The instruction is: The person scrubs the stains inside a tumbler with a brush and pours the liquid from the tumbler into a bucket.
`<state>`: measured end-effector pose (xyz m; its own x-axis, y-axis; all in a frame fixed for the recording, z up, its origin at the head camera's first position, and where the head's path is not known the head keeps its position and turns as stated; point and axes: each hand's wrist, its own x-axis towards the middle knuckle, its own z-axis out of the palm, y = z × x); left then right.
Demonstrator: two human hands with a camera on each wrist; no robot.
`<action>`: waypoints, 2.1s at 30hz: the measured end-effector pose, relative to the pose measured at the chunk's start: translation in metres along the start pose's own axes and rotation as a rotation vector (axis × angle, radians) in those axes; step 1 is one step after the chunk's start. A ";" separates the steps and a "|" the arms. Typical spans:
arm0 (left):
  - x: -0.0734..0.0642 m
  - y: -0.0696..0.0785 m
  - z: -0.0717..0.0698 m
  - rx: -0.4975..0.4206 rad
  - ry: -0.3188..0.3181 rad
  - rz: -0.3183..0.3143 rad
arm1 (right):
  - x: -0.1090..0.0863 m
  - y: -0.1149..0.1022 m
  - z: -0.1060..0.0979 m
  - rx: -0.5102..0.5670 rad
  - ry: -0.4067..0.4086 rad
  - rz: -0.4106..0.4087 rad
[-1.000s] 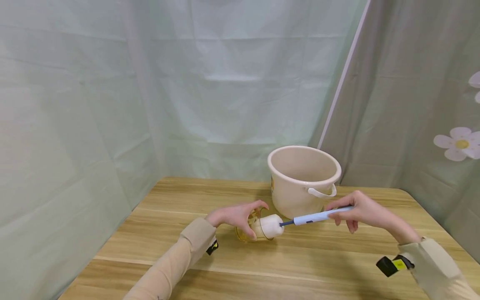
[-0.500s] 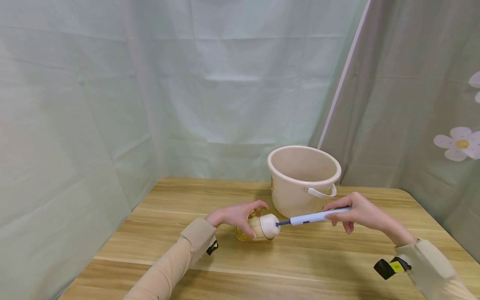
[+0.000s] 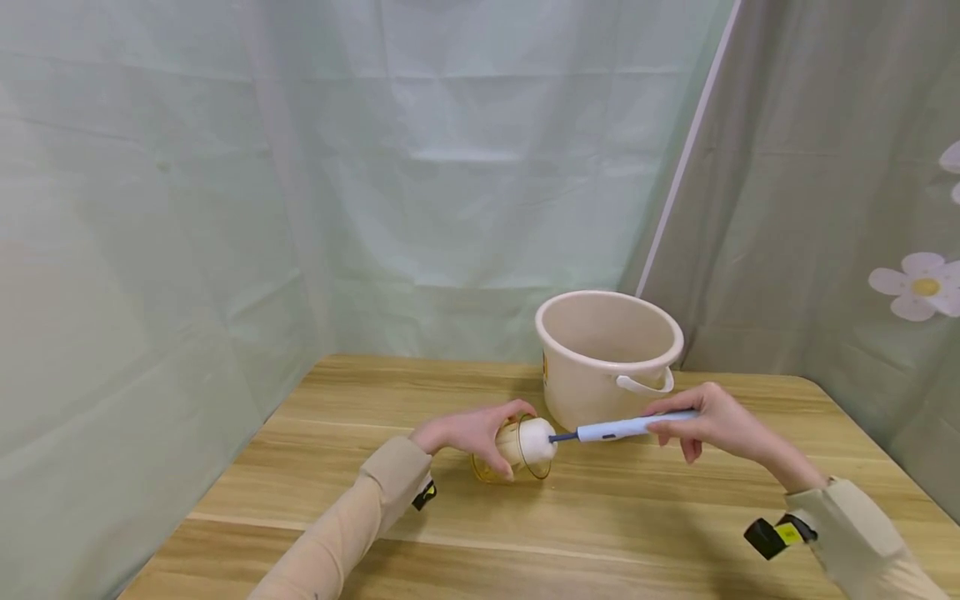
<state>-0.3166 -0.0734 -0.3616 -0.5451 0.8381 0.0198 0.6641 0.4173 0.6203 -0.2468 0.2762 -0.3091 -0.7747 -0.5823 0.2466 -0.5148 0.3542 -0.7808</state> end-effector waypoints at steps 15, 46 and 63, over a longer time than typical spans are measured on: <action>0.000 0.000 -0.001 0.019 -0.010 0.005 | 0.002 -0.009 -0.002 -0.035 -0.006 0.047; 0.001 0.000 -0.002 0.038 -0.021 0.009 | 0.003 -0.008 -0.007 -0.003 -0.104 0.012; 0.001 0.001 -0.001 -0.014 -0.010 -0.010 | 0.007 -0.006 0.001 0.005 -0.036 0.000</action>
<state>-0.3169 -0.0729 -0.3605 -0.5464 0.8375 0.0056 0.6515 0.4208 0.6313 -0.2489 0.2688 -0.3031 -0.7611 -0.6080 0.2260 -0.5128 0.3506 -0.7837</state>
